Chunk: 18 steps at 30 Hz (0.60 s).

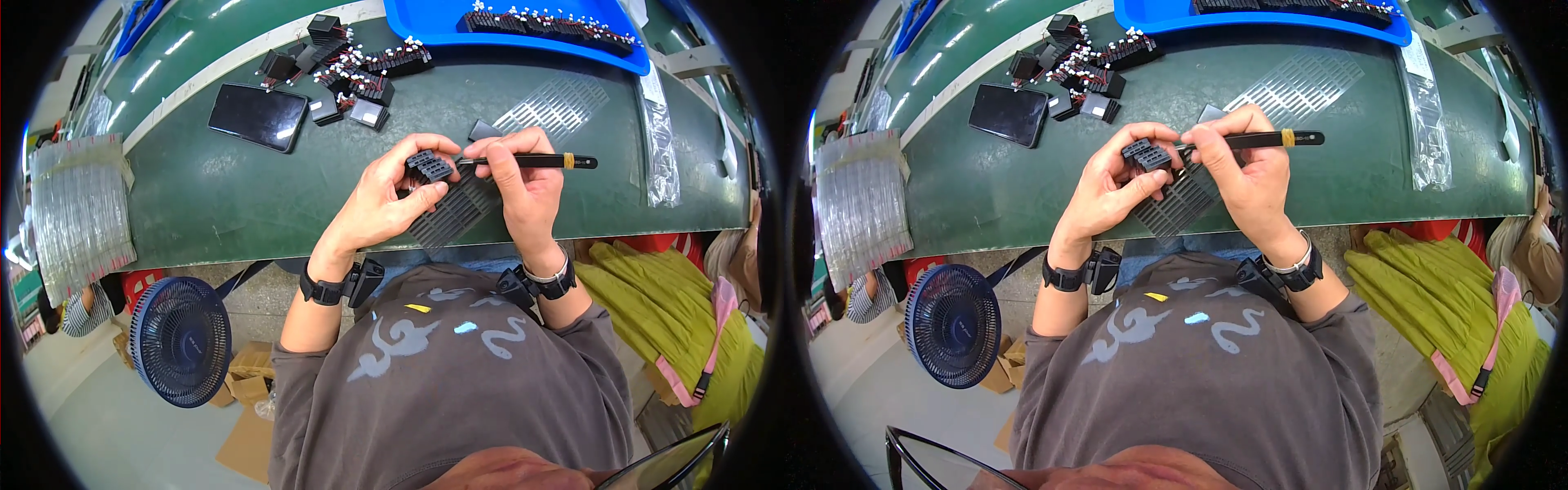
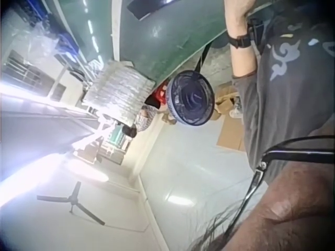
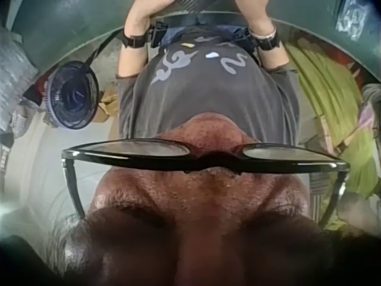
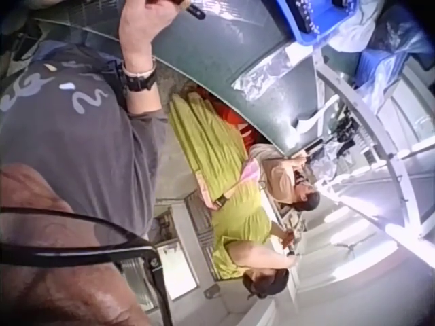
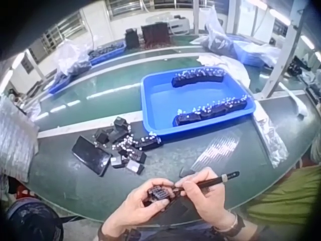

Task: The person picks up a battery and a plastic housing, using tweezers to press the battery into the housing. They repeat this process for several units before placing them into a blue tray.

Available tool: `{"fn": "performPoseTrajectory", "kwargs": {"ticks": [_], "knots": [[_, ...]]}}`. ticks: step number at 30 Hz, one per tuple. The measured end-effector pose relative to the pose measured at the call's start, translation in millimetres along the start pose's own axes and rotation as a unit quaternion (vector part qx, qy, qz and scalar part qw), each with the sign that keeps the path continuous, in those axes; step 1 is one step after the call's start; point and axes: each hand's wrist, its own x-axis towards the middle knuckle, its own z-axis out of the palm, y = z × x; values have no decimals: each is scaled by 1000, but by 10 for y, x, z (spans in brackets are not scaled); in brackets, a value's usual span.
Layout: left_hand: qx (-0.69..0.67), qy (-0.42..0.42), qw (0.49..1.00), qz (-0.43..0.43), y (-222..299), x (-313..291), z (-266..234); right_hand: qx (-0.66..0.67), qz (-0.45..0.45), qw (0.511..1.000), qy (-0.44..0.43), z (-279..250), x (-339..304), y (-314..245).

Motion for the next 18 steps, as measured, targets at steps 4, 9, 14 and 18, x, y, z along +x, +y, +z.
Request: {"fn": "performPoseTrajectory", "kwargs": {"ticks": [4,9,14,18], "knots": [[35,4,999,1,-14,-7,-12,11,-6,999,-40,48,-10,22],[45,5,999,5,3,-9,-5,-40,-16,997,-71,11,-9,59],[55,6,998,-11,-11,-12,-16,-51,0,995,-82,-3,-1,60],[52,8,999,-11,-4,-11,-6,-73,-9,993,-95,-9,1,60]]}}
